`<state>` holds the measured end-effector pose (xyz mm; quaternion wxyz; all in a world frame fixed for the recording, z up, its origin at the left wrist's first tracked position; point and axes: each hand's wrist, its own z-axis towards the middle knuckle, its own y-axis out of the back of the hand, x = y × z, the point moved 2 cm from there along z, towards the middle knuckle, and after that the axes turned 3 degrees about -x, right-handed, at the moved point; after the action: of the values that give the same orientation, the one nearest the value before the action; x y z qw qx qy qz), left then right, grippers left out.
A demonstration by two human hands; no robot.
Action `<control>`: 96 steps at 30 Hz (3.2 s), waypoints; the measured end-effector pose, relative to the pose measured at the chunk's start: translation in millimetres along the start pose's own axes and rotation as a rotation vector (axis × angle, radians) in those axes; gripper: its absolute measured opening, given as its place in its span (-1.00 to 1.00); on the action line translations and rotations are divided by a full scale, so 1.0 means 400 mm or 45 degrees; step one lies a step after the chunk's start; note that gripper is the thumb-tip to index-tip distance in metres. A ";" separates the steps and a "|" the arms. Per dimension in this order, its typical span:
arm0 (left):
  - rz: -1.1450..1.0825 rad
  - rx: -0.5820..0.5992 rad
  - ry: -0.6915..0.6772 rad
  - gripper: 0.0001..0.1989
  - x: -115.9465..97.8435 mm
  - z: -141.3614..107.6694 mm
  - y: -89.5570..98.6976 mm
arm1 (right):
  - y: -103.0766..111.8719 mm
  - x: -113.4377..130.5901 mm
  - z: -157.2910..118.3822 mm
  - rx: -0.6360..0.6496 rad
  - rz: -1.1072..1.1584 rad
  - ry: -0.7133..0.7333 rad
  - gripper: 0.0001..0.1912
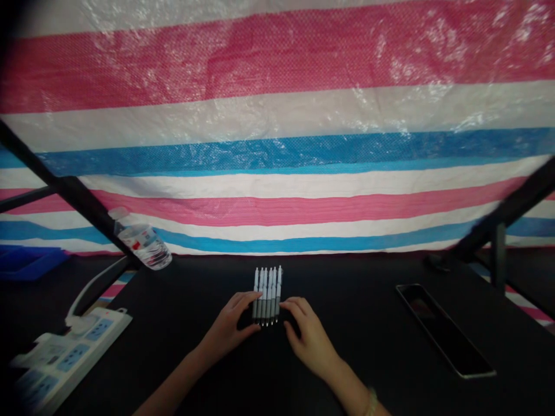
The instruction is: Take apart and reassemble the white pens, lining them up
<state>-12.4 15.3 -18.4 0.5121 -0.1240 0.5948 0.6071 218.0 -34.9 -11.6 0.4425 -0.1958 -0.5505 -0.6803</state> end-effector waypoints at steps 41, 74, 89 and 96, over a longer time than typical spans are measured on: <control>0.021 0.245 -0.177 -0.42 -0.066 0.044 -0.060 | 0.066 -0.040 0.002 -0.167 -0.088 -0.088 -0.49; 0.170 0.340 -0.293 -0.46 -0.071 0.026 -0.066 | 0.097 -0.036 -0.004 -0.252 -0.126 -0.239 -0.64; 0.220 0.318 -0.315 -0.48 -0.071 0.023 -0.066 | 0.098 -0.034 0.001 -0.189 -0.096 -0.220 -0.62; 0.192 0.098 -0.317 -0.57 -0.061 0.022 -0.062 | 0.107 -0.030 -0.002 -0.183 -0.125 -0.222 -0.63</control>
<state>21.4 5.3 -12.3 0.5393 0.0169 0.5571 0.6313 259.7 -30.9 3.7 0.3439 -0.2581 -0.5455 -0.7194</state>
